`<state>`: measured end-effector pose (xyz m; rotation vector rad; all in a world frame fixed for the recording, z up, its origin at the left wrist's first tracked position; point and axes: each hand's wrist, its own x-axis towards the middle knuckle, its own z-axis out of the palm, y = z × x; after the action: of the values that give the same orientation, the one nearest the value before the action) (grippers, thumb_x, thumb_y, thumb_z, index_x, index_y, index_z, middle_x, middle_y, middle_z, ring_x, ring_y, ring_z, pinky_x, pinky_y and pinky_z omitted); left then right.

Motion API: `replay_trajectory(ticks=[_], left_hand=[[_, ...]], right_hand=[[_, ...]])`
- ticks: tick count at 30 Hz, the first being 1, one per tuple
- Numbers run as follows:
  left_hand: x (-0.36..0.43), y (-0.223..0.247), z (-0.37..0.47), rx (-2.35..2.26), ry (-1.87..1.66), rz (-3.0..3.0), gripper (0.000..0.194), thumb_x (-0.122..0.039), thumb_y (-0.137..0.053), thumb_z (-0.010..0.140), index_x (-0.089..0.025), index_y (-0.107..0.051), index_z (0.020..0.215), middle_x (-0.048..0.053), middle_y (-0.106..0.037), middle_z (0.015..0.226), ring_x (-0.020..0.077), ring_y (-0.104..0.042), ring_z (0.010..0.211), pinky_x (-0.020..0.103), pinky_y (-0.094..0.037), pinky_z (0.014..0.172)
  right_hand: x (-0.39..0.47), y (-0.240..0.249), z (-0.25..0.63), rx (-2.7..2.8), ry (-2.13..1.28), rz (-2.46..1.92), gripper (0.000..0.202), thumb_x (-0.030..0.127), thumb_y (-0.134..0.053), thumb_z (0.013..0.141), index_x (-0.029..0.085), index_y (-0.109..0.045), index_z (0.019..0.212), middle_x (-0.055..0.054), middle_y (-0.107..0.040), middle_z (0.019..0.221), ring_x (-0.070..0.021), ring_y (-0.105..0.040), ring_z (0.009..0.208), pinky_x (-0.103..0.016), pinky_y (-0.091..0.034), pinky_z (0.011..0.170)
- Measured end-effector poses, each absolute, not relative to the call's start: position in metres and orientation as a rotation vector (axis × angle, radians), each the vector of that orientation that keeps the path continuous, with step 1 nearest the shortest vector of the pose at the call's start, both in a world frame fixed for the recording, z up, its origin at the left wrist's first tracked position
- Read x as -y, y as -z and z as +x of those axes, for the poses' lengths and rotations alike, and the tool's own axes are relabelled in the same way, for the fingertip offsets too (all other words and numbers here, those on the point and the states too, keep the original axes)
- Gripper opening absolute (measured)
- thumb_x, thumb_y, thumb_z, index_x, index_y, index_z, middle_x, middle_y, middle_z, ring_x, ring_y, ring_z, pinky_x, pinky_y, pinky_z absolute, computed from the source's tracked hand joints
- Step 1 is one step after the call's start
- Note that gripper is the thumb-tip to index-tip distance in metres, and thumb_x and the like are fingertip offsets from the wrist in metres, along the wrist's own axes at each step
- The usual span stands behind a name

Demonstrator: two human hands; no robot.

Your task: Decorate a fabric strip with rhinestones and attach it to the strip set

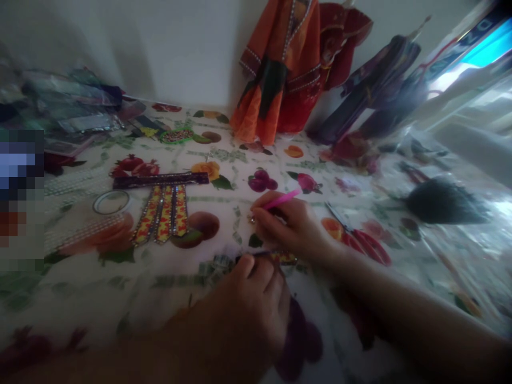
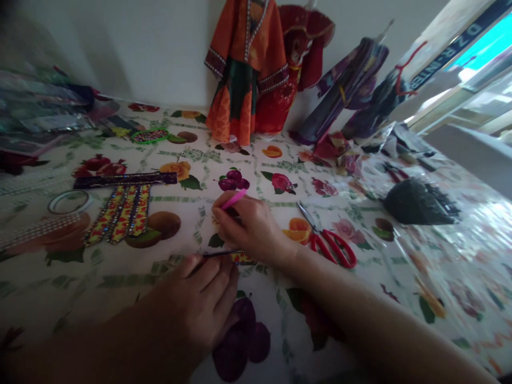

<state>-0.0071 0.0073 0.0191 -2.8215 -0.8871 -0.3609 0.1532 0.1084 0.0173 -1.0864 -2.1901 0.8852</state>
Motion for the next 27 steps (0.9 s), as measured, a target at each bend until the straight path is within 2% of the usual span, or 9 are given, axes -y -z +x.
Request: replay_trajectory(ticks=[4,8,13,18,27], left_hand=[[-0.0077,-0.0181,-0.007,0.826,0.274,-2.767,0.027,-0.025,-0.048,0.096,-0.009,-0.066,0.11,0.015,-0.067,0.112,0.0268,-0.06,0.098,0.038,-0.045,0.072],[-0.0059,-0.0184,-0.0071,0.829,0.27,-2.765,0.029,-0.026,-0.047,0.097,-0.009,-0.065,0.112,0.015,-0.067,0.114,0.0267,-0.06,0.098,0.038,-0.046,0.072],[-0.0057,-0.0192,-0.0069,0.843,0.271,-2.775,0.028,-0.025,-0.048,0.097,-0.009,-0.066,0.112,0.015,-0.067,0.116,0.0269,-0.06,0.1,0.038,-0.047,0.074],[-0.0074,-0.0159,-0.0057,0.836,0.333,-2.757,0.027,-0.026,-0.049,0.096,-0.009,-0.067,0.108,0.016,-0.067,0.113,0.0277,-0.061,0.097,0.039,-0.048,0.072],[-0.0064,-0.0165,-0.0052,0.835,0.301,-2.754,0.028,-0.024,-0.049,0.095,-0.008,-0.066,0.11,0.017,-0.067,0.114,0.0282,-0.061,0.098,0.038,-0.048,0.07]], right_hand=[[-0.1065,-0.0188,0.1528,2.267,-0.764,-1.044,0.012,0.027,-0.054,0.096,0.018,-0.061,0.091,0.001,-0.062,0.071,-0.0114,-0.056,0.063,-0.025,-0.045,0.06],[-0.1042,-0.0193,0.1521,2.297,-0.631,-1.0,0.01,0.025,-0.055,0.095,0.018,-0.062,0.092,-0.002,-0.066,0.082,-0.0126,-0.059,0.071,-0.025,-0.046,0.064],[-0.105,-0.0162,0.1517,2.13,-0.899,-1.107,0.014,0.029,-0.054,0.097,0.019,-0.061,0.09,0.002,-0.062,0.067,-0.0107,-0.056,0.058,-0.024,-0.044,0.056],[-0.1065,-0.0131,0.1532,2.004,-1.069,-1.117,0.017,0.034,-0.055,0.096,0.019,-0.061,0.091,0.003,-0.061,0.064,-0.0099,-0.054,0.053,-0.023,-0.043,0.05],[-0.1077,-0.0169,0.1543,2.116,-0.998,-1.125,0.015,0.031,-0.056,0.096,0.019,-0.061,0.09,0.002,-0.06,0.067,-0.0104,-0.054,0.058,-0.023,-0.043,0.055]])
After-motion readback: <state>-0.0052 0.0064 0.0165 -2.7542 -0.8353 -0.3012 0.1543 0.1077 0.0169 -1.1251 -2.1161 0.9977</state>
